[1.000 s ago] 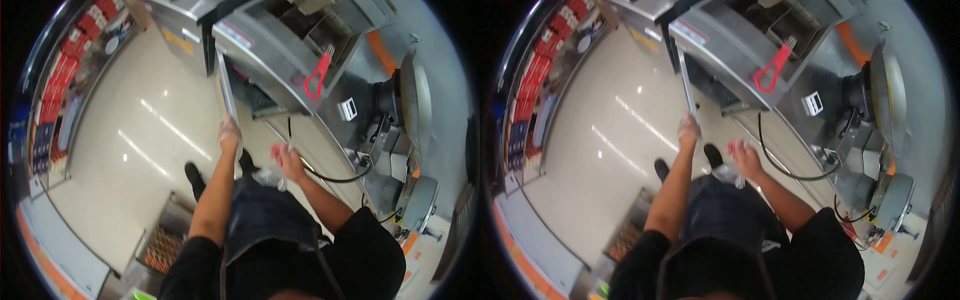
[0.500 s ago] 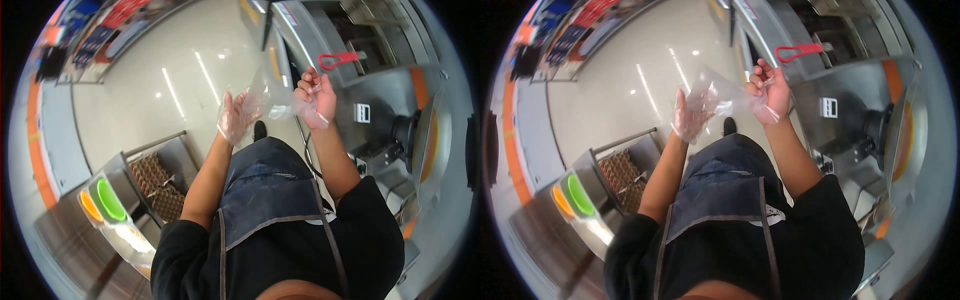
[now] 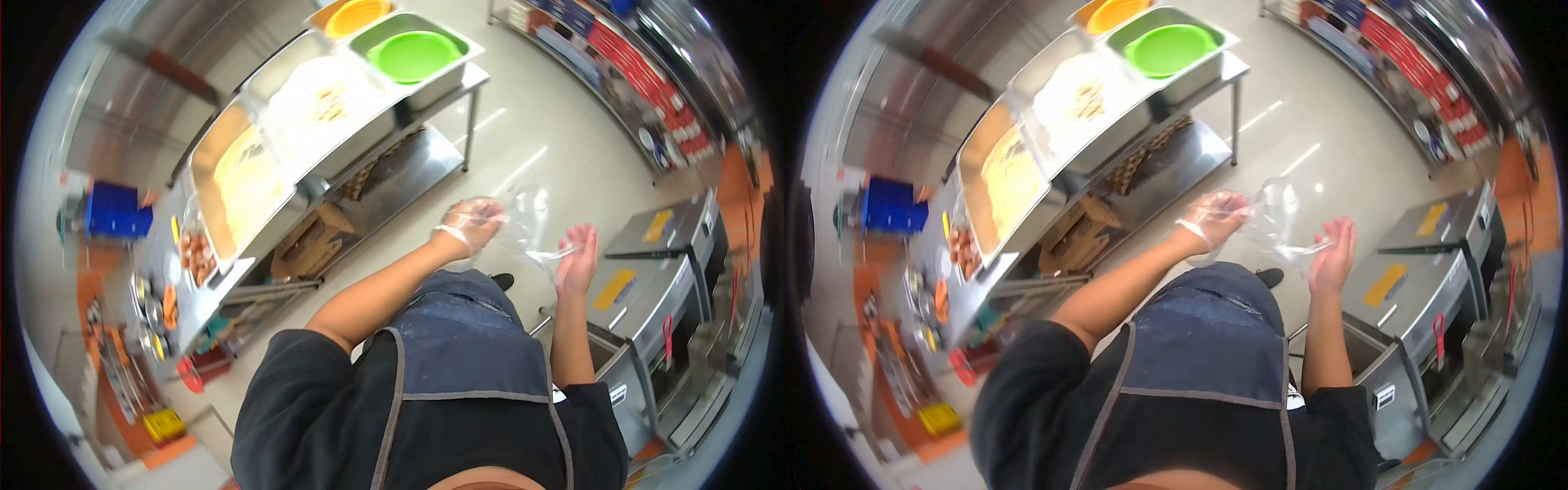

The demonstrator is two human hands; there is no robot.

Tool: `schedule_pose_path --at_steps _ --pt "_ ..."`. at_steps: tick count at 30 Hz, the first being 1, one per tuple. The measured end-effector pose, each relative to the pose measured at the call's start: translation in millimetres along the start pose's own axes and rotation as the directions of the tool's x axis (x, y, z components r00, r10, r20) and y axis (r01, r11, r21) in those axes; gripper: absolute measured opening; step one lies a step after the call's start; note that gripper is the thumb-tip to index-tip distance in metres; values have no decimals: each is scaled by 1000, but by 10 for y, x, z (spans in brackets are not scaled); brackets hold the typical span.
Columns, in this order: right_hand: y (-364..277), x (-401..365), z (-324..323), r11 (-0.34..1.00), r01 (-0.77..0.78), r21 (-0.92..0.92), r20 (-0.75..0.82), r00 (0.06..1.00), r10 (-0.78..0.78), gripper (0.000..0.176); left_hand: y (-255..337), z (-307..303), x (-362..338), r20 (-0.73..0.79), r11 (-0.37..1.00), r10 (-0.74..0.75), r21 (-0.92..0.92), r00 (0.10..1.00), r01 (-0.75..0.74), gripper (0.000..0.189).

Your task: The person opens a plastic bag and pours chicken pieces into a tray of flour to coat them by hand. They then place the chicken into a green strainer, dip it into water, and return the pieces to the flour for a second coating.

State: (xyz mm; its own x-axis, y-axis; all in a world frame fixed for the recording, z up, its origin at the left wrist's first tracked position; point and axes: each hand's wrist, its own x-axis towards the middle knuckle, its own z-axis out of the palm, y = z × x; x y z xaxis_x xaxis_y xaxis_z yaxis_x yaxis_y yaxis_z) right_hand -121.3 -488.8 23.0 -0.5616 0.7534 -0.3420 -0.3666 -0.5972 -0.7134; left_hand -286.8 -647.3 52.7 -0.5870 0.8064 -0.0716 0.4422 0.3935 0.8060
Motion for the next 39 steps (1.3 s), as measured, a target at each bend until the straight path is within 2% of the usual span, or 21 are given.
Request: schedule_pose_path --at_steps 1,2,4,6,7,9,12,13,14,18,20,22,24,26,27,28,30,35,36,38,39 --pt "147 -105 262 863 349 -365 43 932 -359 48 -127 -262 -235 -15 1000 25 17 1000 -25 22" --pt "275 -223 504 490 605 -628 209 738 -642 51 -259 -466 -430 -44 1000 13 6 999 -13 22" --pt "344 -611 1122 25 860 -509 809 488 -328 54 -509 -815 -820 47 990 85 106 995 -90 21" --pt "535 -784 1555 81 902 -424 897 405 178 48 -569 -1111 -1101 97 982 96 155 991 -110 18" --pt "705 -784 1661 78 902 -425 894 405 191 48 -587 -1259 -1229 108 967 77 235 991 -101 17" --pt "1034 -713 1806 188 788 -587 710 389 587 35 -689 -1511 -1421 47 963 114 238 992 -122 16" --pt "1214 -832 2101 290 782 -552 787 374 490 24 -827 -1840 -1611 -36 955 234 196 972 -222 15" --pt "1242 -921 2228 346 811 -471 863 343 371 19 -818 -1899 -1648 -66 974 149 182 987 -135 13" --pt "1299 -893 2250 354 807 -472 858 329 394 19 -758 -1994 -1652 -21 995 8 101 1000 -6 14" --pt "1459 -690 2404 380 777 -501 833 315 454 15 -765 -2200 -1631 -62 973 -24 229 998 37 18" --pt "1476 -587 2484 366 546 -754 631 445 635 16 -762 -2228 -1574 -80 956 -32 289 996 54 20" --pt "1496 -391 2515 390 488 -781 613 478 629 18 -758 -2164 -1484 -388 906 99 416 916 78 26" --pt "1507 -171 2485 407 430 -806 590 517 620 20 -680 -2115 -1403 -470 897 133 431 872 96 31" --pt "1508 59 2436 593 154 -791 582 489 649 24 -543 -2021 -1351 -694 938 11 256 719 233 32" --pt "1472 143 2431 591 154 -792 581 486 652 24 -498 -1953 -1336 -721 945 -73 170 689 278 31" --pt "1428 221 2416 591 56 -805 545 464 698 24 -460 -1880 -1290 -724 944 -78 167 686 283 31" --pt "1382 396 2385 576 -46 -816 505 427 750 24 -412 -1716 -1162 -625 927 -312 -35 716 373 21" --pt "1300 666 2412 598 -195 -778 509 362 781 16 -462 -1409 -720 -527 892 -425 -104 736 440 31" --pt "1277 693 2417 593 -200 -780 506 354 786 16 -439 -1376 -646 -527 888 -433 -107 731 448 31" --pt "1244 765 2431 598 19 -801 564 359 744 17 -398 -1329 -507 -526 874 -484 -248 700 418 34" --pt "1242 809 2427 595 15 -804 561 352 749 17 -377 -1324 -437 -527 870 -491 -251 694 424 34"
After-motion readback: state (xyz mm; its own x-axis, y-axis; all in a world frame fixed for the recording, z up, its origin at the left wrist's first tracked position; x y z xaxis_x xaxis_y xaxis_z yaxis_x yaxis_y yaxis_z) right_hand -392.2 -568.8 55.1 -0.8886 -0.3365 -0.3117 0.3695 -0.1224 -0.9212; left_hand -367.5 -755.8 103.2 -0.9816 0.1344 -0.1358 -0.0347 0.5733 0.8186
